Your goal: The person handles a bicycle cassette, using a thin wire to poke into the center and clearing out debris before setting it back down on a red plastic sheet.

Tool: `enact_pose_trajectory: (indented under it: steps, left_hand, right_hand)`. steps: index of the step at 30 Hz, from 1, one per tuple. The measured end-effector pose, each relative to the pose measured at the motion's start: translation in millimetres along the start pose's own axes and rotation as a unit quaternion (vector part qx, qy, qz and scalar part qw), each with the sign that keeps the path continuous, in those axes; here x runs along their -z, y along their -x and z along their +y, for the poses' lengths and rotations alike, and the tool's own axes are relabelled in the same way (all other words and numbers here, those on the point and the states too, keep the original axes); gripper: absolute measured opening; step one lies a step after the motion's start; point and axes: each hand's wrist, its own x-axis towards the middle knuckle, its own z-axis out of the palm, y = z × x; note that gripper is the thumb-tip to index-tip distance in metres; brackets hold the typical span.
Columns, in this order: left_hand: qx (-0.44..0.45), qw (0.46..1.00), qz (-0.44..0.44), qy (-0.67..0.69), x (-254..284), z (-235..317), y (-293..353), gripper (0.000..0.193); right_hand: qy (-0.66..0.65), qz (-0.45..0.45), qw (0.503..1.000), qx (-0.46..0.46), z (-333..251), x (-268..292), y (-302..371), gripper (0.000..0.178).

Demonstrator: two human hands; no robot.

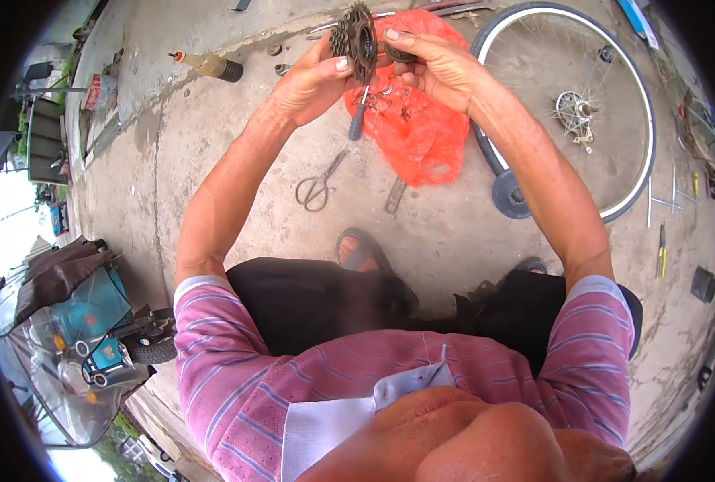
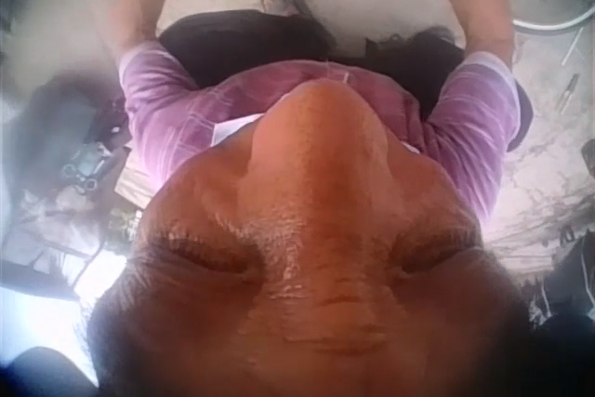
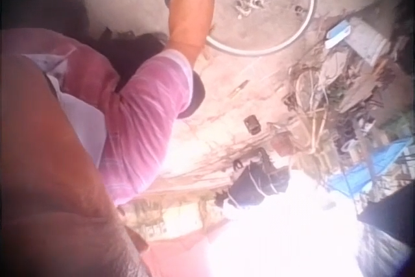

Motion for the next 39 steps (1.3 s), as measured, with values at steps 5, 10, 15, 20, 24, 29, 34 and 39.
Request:
enact_pose_trajectory:
  steps: [5, 10, 15, 20, 24, 29, 34, 39]
  left_hand:
    - [-0.007, 1.000, 0.013, -0.009, 1.7, 1.1, -0.5, 0.077]
    - [-0.019, 1.000, 0.003, -0.012, -2.5, 7.9, -2.7, 0.079]
    - [-0.032, 0.999, -0.019, -0.028, 5.4, 9.3, -4.9, 0.080]
    - [-0.030, 0.991, 0.051, -0.119, 8.7, 10.6, -3.6, 0.087]
    - [-0.037, 0.987, 0.066, -0.142, -1.7, 17.9, -6.5, 0.083]
    - [-0.046, 0.994, 0.029, -0.095, 12.1, 16.2, -6.7, 0.080]
    - [-0.064, 0.994, 0.041, -0.073, 12.4, 15.4, -9.6, 0.079]
    - [-0.054, 0.994, 0.036, -0.082, 18.4, 11.4, -9.0, 0.079]
  right_hand:
    - [-0.069, 0.012, 0.997, 0.033, -3.1, -10.5, 4.4, 0.027]
    - [-0.153, -0.030, 0.986, 0.058, -15.7, 8.4, -2.5, 0.018]
    - [-0.114, 0.007, 0.990, 0.085, -24.2, -3.7, 1.2, 0.027]
    - [-0.067, 0.099, 0.990, 0.080, -21.0, -16.2, 6.6, 0.022]
    - [0.032, 0.117, 0.986, 0.115, -11.4, -10.6, 1.7, 0.020]
    - [0.098, 0.086, 0.980, 0.153, -8.9, -29.1, 8.6, 0.027]
    - [0.144, 0.097, 0.963, 0.206, -5.5, -38.2, 7.5, 0.032]
    - [0.183, 0.122, 0.942, 0.252, -2.7, -39.7, 3.6, 0.029]
